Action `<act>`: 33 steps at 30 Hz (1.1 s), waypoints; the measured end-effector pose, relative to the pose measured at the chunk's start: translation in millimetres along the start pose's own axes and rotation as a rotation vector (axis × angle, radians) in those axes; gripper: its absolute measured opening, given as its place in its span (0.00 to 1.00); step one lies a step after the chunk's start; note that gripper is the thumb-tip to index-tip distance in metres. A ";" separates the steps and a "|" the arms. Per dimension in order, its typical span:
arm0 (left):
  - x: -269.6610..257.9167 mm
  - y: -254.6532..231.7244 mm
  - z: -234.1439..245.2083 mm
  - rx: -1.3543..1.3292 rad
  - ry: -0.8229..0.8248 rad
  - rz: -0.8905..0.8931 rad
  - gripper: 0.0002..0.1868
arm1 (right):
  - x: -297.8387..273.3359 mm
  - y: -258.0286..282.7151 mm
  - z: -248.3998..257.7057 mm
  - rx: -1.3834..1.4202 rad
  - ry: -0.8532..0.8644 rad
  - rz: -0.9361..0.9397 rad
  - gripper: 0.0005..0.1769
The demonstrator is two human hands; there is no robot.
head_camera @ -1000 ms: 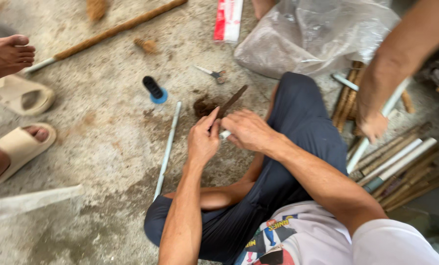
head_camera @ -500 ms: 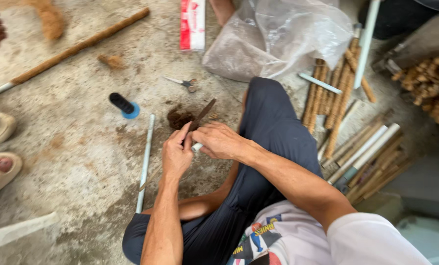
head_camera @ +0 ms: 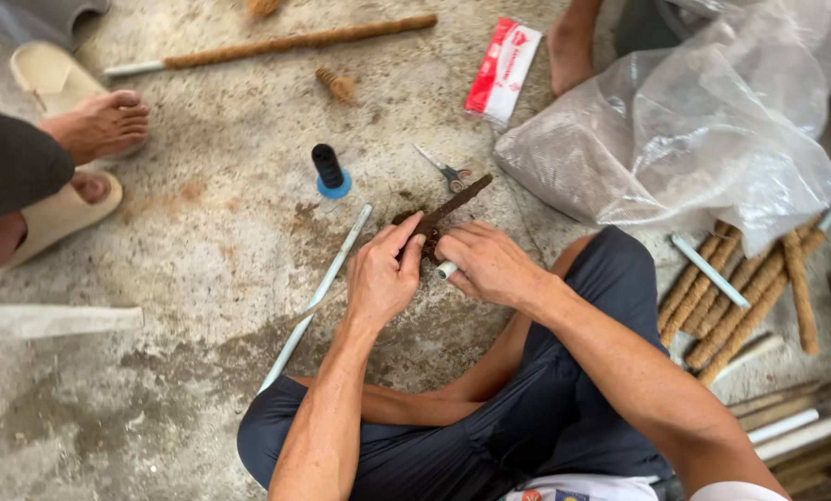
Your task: The person sits on the floor and wraps a brown rope around a white plastic tube. They repeatedly pick up small pieces of rope, align them with the existing wrap, and continue winding the rope around the tube to extend the covered length.
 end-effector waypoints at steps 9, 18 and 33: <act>10.3 18.4 -5.4 0.090 -0.063 0.098 0.16 | 23.2 -29.4 -10.2 -0.026 0.005 0.135 0.15; 18.6 28.0 -27.8 0.328 -0.040 -0.008 0.15 | 18.2 -54.4 -20.4 0.001 -0.087 0.134 0.19; 17.6 31.1 -41.3 0.553 0.231 -0.021 0.06 | 15.7 -80.3 -28.3 0.102 0.040 0.184 0.18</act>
Point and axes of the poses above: each hand's wrist, its own x-axis towards the middle knuckle, its own z-axis out of the back of the hand, y = z × x, the point moved 1 cm from there along x, towards the middle knuckle, and after that the axes turned 2 degrees about y, right-handed, at the moved point
